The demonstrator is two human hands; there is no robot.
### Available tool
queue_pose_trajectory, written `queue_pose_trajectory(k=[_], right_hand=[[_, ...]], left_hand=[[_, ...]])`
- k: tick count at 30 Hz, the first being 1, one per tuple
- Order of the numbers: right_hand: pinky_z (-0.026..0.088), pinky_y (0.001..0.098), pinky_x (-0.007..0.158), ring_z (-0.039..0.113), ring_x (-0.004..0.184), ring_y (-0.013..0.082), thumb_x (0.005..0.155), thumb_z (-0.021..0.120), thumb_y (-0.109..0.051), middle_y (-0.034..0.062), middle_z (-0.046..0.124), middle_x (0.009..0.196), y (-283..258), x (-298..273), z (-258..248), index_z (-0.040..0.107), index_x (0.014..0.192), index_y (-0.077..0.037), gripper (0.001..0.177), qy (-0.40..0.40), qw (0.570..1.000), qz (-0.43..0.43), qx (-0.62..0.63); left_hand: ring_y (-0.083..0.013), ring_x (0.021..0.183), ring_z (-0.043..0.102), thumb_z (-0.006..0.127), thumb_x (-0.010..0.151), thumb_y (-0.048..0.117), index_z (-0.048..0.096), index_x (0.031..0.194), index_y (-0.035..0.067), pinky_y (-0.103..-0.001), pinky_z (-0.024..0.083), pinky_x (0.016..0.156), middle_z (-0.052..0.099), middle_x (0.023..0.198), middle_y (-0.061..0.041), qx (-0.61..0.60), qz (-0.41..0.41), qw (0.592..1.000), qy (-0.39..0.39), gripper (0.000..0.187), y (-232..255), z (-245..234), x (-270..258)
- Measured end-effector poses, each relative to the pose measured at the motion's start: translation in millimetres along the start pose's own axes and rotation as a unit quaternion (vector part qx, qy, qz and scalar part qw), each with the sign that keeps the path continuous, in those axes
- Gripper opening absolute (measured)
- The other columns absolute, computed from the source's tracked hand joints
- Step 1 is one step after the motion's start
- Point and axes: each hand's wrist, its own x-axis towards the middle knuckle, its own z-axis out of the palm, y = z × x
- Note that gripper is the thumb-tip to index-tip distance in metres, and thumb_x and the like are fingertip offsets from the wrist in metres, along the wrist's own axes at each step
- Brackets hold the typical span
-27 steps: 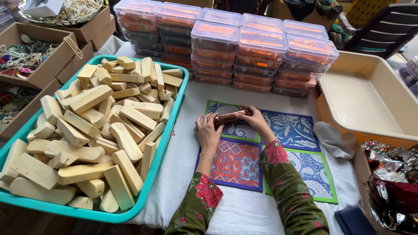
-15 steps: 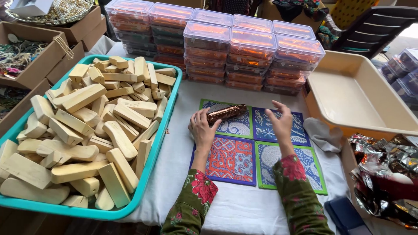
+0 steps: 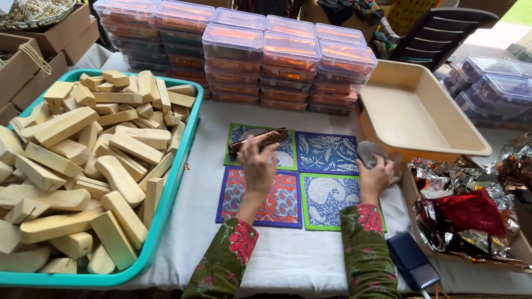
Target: The person wipes a rectangular block of soap with a white cloth, then wraps it in a sheet of copper-colored foil. The wrapped item is placed on a patterned mat on the table. The person then picks up a clear plastic container and opens it.
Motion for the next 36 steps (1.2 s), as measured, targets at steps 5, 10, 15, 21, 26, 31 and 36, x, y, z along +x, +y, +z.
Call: queue_pose_trajectory(k=[5, 10, 15, 21, 26, 31, 36], right_hand=[[0.040, 0.0528, 0.097, 0.058, 0.109, 0.0404, 0.071, 0.091, -0.035, 0.0148, 0.064, 0.118, 29, -5, 18, 0.076, 0.114, -0.015, 0.050, -0.055, 0.998, 0.030, -0.031], [0.046, 0.0488, 0.096, 0.062, 0.109, 0.0339, 0.089, 0.081, -0.029, 0.0095, 0.069, 0.111, 26, -5, 12, 0.080, 0.103, -0.020, 0.017, -0.107, 0.991, -0.026, -0.082], [0.049, 0.0468, 0.094, 0.067, 0.105, 0.0300, 0.103, 0.071, -0.029, 0.0076, 0.074, 0.107, -2, 11, 2, 0.076, 0.109, -0.014, 0.016, -0.097, 0.994, 0.007, 0.048], [0.056, 0.0309, 0.094, 0.068, 0.105, 0.0140, 0.104, 0.063, -0.024, 0.0043, 0.070, 0.115, -50, -3, 26, 0.062, 0.124, -0.005, 0.028, -0.313, 0.614, 0.210, 0.694], [0.056, 0.0371, 0.092, 0.066, 0.106, 0.0194, 0.102, 0.060, -0.039, 0.0084, 0.069, 0.119, -83, -35, 20, 0.059, 0.134, -0.008, 0.045, -0.479, 0.492, 0.290, 0.666], [0.059, 0.0435, 0.099, 0.064, 0.125, 0.0248, 0.094, 0.058, -0.061, 0.0175, 0.063, 0.137, -104, -39, 5, 0.053, 0.146, -0.002, 0.080, -0.472, 0.562, 0.259, 0.628], [0.053, 0.0376, 0.096, 0.062, 0.117, 0.0267, 0.069, 0.092, -0.029, 0.0188, 0.057, 0.141, -104, -41, 2, 0.046, 0.147, -0.005, 0.094, -0.476, 0.796, -0.080, 0.366]], left_hand=[[-0.0294, 0.138, 0.045, 0.079, 0.087, 0.021, 0.075, 0.111, 0.020, -0.049, 0.033, 0.115, 0.055, 0.137, -0.007, -0.043, 0.101, 0.992, -0.058, 0.025, 24, 9, -18], [-0.0259, 0.126, 0.053, 0.077, 0.089, 0.021, 0.068, 0.131, 0.015, -0.049, 0.038, 0.108, 0.053, 0.137, -0.009, -0.052, 0.094, 0.990, -0.096, 0.043, 18, 10, -19], [-0.0206, 0.115, 0.063, 0.070, 0.096, 0.027, 0.062, 0.135, 0.015, -0.046, 0.048, 0.104, 0.055, 0.136, -0.007, -0.074, 0.058, 0.988, -0.124, 0.042, 12, 20, -20], [-0.0242, 0.128, 0.053, 0.055, 0.105, 0.050, 0.037, 0.155, 0.008, -0.041, 0.051, 0.100, 0.045, 0.150, -0.019, -0.413, -0.177, 0.872, -0.196, 0.067, 12, 49, -31], [-0.0192, 0.098, 0.069, 0.059, 0.098, 0.055, 0.067, 0.131, 0.006, -0.032, 0.054, 0.086, 0.076, 0.108, -0.014, -0.395, -0.215, 0.855, -0.260, 0.059, 13, 39, -25], [-0.0155, 0.085, 0.073, 0.064, 0.096, 0.050, 0.074, 0.118, 0.003, -0.032, 0.057, 0.077, 0.080, 0.093, -0.009, -0.403, -0.226, 0.855, -0.236, 0.053, 5, 44, -27], [-0.0168, 0.088, 0.074, 0.082, 0.079, 0.016, 0.056, 0.137, 0.001, -0.033, 0.065, 0.070, 0.074, 0.106, -0.010, -0.473, -0.312, 0.788, -0.240, 0.065, -10, 61, -35]])
